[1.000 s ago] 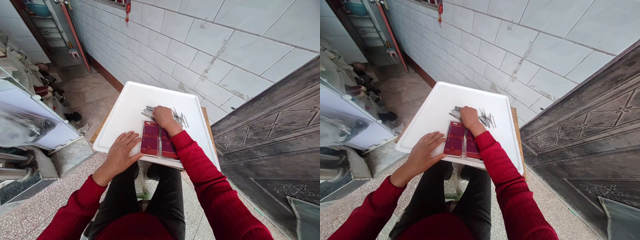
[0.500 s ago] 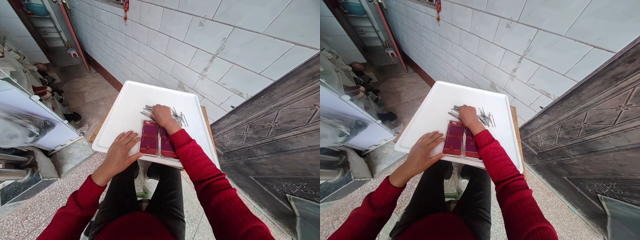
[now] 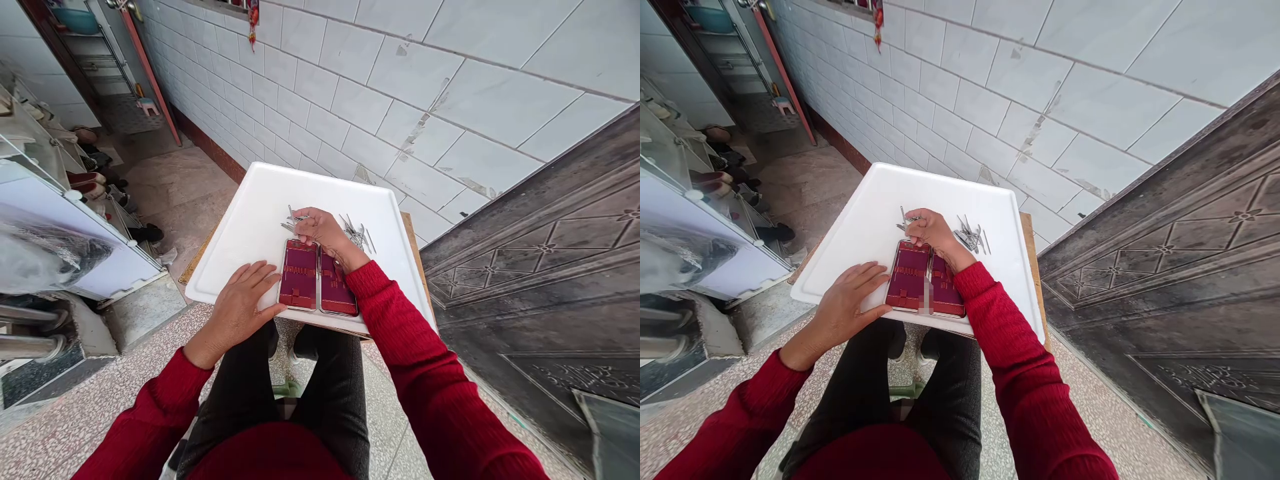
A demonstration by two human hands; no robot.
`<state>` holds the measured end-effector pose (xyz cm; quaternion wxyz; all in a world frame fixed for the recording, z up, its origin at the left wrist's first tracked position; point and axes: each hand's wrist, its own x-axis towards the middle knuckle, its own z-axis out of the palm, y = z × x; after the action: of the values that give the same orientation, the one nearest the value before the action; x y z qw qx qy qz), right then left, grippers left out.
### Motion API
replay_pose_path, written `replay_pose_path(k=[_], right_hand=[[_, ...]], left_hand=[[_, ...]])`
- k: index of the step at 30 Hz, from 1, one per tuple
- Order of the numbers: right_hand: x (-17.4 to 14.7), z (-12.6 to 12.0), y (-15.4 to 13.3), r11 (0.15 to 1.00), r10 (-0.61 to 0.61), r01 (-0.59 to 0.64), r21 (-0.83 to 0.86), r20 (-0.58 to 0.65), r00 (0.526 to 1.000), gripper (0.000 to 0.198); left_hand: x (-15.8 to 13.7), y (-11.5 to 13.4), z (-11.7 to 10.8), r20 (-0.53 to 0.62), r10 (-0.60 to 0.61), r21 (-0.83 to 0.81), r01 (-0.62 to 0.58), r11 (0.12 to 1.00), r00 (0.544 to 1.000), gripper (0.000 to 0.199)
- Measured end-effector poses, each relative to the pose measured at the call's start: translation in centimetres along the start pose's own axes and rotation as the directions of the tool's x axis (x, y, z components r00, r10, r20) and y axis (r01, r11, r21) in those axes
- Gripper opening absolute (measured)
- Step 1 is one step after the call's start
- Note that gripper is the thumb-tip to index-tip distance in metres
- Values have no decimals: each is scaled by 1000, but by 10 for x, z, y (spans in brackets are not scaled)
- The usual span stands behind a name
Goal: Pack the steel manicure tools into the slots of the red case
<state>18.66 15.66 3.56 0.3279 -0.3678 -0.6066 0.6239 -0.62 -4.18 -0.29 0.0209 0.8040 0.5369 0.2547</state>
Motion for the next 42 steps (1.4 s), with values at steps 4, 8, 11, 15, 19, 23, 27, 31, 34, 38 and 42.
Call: replay_pose_path(k=[4, 8, 11, 15, 19, 23, 27, 31, 34, 38, 42], right_hand=[[-5, 0, 3, 993, 4, -18, 113, 129, 992, 74], [-5, -2, 6, 994, -19, -1, 109, 187, 982, 82], [-3, -3, 9, 996, -36, 23, 81, 169, 985, 73], [-1, -4, 12, 999, -34, 37, -27, 107, 994, 47], [-3, -1, 14, 991, -19, 28, -130, 69, 997, 23], [-4, 3, 11, 989, -23, 27, -148, 33, 999, 24], [-4, 4, 9, 993, -11, 8, -114, -20, 1000, 25], [-4, 5, 14, 993, -8, 3, -119, -44, 999, 22], [-4, 7, 17, 989, -8, 0, -145, -52, 999, 23], [-5, 10, 17, 982, 9, -15, -186, -33, 999, 23], [-7, 12, 15, 973, -18, 10, -231, -34, 999, 16]], left_hand=[[0, 0, 0, -10, 4, -6, -4, 1000, 1000, 56], [-1, -2, 0, -6, 9, -3, -9, 1000, 1000, 55], [-1, -3, 1, -3, 12, -3, -12, 1000, 1000, 56], [0, -2, 0, -5, 9, -20, -9, 1000, 1000, 58], [2, 0, -2, 1, 2, -40, -2, 999, 1000, 57], [2, 0, -3, 9, 5, -43, -4, 999, 1000, 57], [2, 0, -3, 5, 3, -48, -3, 999, 1000, 57], [2, 0, -3, 10, 5, -38, -4, 999, 1000, 57], [2, 1, -4, 22, 1, -35, 0, 999, 1000, 57], [2, 1, -4, 21, -6, -37, 6, 999, 1000, 55], [2, 0, -3, 17, -8, -46, 9, 999, 1000, 54]])
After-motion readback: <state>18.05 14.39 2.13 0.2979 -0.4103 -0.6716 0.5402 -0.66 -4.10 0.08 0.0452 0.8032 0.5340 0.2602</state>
